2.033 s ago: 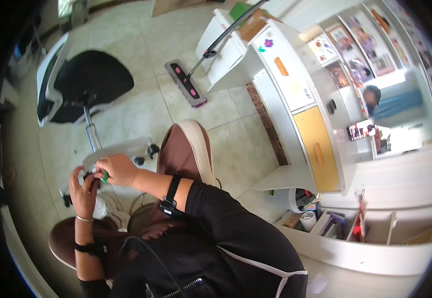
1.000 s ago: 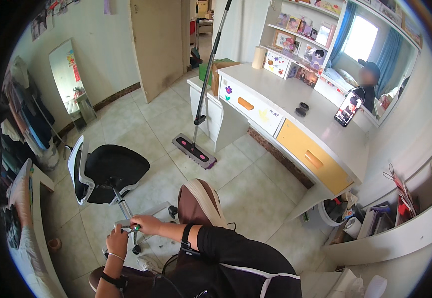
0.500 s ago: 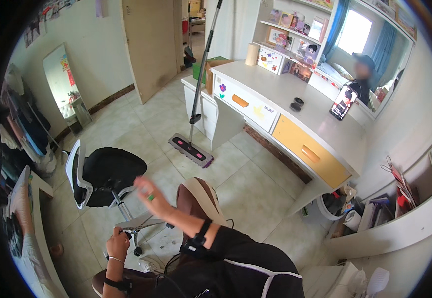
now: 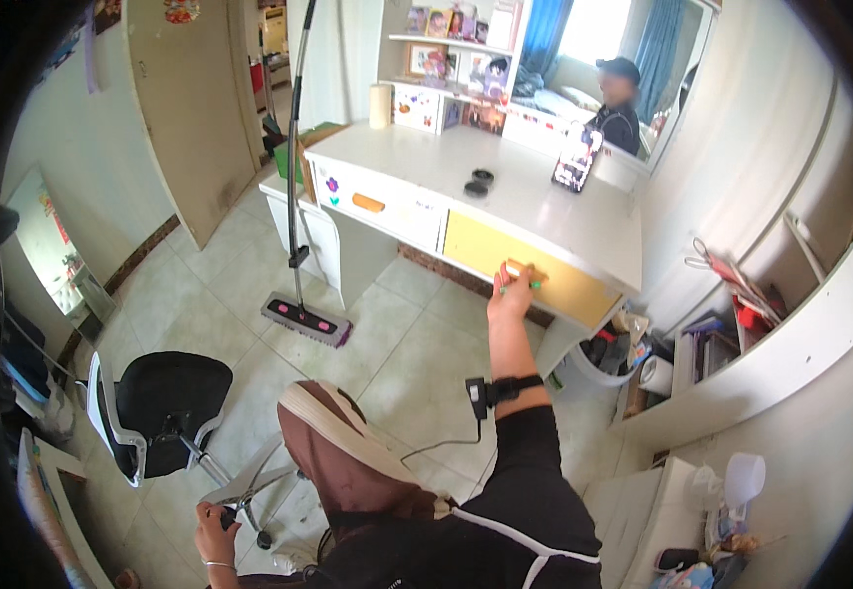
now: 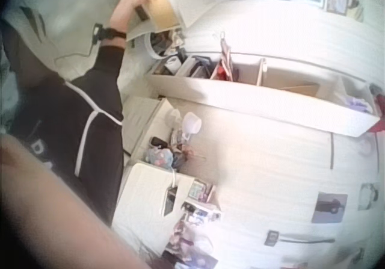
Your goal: The person sits on the floor and uses a green screwdriver to tighten screws on the caster wheels of an overturned office chair. They retrieve a screw from a nearby drawer and continue securing the wheels to the chair base.
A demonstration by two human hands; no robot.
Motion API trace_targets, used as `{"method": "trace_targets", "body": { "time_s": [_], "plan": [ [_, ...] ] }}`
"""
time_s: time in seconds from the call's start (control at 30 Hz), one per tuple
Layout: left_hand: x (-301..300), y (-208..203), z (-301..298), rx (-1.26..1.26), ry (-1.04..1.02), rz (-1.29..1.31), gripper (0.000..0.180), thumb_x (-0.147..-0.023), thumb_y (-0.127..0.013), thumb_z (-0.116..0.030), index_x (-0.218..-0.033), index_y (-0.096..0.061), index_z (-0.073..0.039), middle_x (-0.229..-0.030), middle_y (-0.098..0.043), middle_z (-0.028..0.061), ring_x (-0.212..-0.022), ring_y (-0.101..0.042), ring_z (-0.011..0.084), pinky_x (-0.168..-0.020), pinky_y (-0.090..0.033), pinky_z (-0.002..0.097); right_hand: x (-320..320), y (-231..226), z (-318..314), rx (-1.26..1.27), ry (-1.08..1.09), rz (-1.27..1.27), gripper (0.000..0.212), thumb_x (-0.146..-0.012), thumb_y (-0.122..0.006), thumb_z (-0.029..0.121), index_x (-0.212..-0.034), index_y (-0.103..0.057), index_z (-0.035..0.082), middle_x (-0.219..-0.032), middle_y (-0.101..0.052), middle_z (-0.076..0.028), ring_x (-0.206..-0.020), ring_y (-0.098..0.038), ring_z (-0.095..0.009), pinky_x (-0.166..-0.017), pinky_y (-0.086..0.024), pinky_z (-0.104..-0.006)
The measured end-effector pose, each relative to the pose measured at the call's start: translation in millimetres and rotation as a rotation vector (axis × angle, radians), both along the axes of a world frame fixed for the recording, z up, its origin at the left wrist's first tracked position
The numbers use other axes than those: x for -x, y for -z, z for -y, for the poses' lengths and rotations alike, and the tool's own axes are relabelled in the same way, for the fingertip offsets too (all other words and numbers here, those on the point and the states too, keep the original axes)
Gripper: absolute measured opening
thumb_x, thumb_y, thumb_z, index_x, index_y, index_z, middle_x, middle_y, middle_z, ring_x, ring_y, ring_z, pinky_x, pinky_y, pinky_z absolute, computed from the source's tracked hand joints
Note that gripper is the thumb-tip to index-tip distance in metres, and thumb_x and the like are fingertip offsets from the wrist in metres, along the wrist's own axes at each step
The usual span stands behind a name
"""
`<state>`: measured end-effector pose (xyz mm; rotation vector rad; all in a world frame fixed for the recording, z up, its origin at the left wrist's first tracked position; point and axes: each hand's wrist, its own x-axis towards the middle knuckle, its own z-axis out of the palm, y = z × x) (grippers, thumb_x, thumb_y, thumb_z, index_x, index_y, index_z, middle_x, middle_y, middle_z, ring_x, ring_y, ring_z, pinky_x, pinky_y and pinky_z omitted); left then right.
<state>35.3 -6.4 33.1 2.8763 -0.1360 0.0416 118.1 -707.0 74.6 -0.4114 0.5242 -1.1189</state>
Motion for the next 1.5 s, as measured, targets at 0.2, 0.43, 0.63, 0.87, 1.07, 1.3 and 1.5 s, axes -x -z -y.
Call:
{"method": "trace_targets", "body": {
  "time_s": [0.2,0.43,0.63,0.87,1.07,1.3,1.5],
  "plan": [
    [-3,17,-6,-0.055,0.012,0.11,0.016,-0.065,-0.076,-0.009,-0.077,-0.066,-0.01,-0.107,-0.053,0.0041,-0.078,-0.063,0.0291,-0.067,-0.051,0.0409,6,4,0,-0.01,0.014,-0.049,0.03,-0.101,-0.047,0.039,-0.096,-0.052,0.009,-0.085,-0.057,0.0,-0.08,-0.062,-0.013,-0.089,-0.047,-0.0355],
    [-4,30,-12,-0.13,0.033,0.161,0.006,-0.069,-0.072,-0.012,-0.071,-0.067,-0.011,-0.106,-0.054,0.0029,-0.073,-0.064,0.0271,-0.062,-0.052,0.0405,6,14,6,-0.001,0.02,-0.095,0.03,-0.1,-0.048,0.039,-0.108,-0.053,0.01,-0.094,-0.061,-0.001,-0.094,-0.065,-0.016,-0.091,-0.048,-0.0374],
    [-4,28,-8,-0.085,-0.019,0.134,0.008,-0.068,-0.073,-0.011,-0.072,-0.066,-0.012,-0.106,-0.054,0.003,-0.073,-0.064,0.0277,-0.062,-0.051,0.0407,7,14,5,-0.016,0.027,-0.117,0.031,-0.1,-0.049,0.038,-0.112,-0.051,0.009,-0.1,-0.06,-0.002,-0.098,-0.064,-0.019,-0.091,-0.049,-0.0399],
    [-2,26,-7,0.028,-0.012,0.16,0.017,-0.063,-0.074,-0.006,-0.072,-0.06,-0.01,-0.105,-0.053,0.0042,-0.075,-0.063,0.0295,-0.063,-0.05,0.0412,10,22,2,0.001,0.019,-0.081,0.029,-0.1,-0.048,0.037,-0.116,-0.049,0.013,-0.1,-0.059,-0.002,-0.097,-0.063,-0.017,-0.09,-0.049,-0.0387],
    [-1,23,-4,0.073,-0.04,0.137,0.025,-0.06,-0.075,-0.003,-0.075,-0.055,-0.007,-0.103,-0.053,0.0065,-0.079,-0.062,0.0312,-0.067,-0.049,0.0423,22,16,-31,0.029,0.05,-0.138,0.029,-0.1,-0.048,0.037,-0.118,-0.048,0.014,-0.101,-0.06,-0.001,-0.096,-0.063,-0.016,-0.089,-0.05,-0.0391],
    [0,4,1,0.012,-0.015,0.031,0.025,-0.068,-0.074,-0.006,-0.082,-0.054,-0.008,-0.112,-0.053,0.0051,-0.086,-0.062,0.0311,-0.07,-0.048,0.0443,48,8,-99,0.059,0.065,-0.083,0.029,-0.1,-0.05,0.033,-0.12,-0.047,0.013,-0.107,-0.06,-0.002,-0.098,-0.062,-0.018,-0.094,-0.046,-0.0452],
    [-4,-5,3,-0.054,0.04,-0.006,0.025,-0.069,-0.075,-0.006,-0.084,-0.055,-0.007,-0.113,-0.053,0.0071,-0.097,-0.061,0.0301,-0.077,-0.048,0.0418,79,-4,-148,0.082,-0.048,-0.12,0.037,-0.101,-0.048,0.033,-0.13,-0.04,0.013,-0.126,-0.054,-0.005,-0.111,-0.059,-0.02,-0.092,-0.048,-0.0451]
  ]
}}
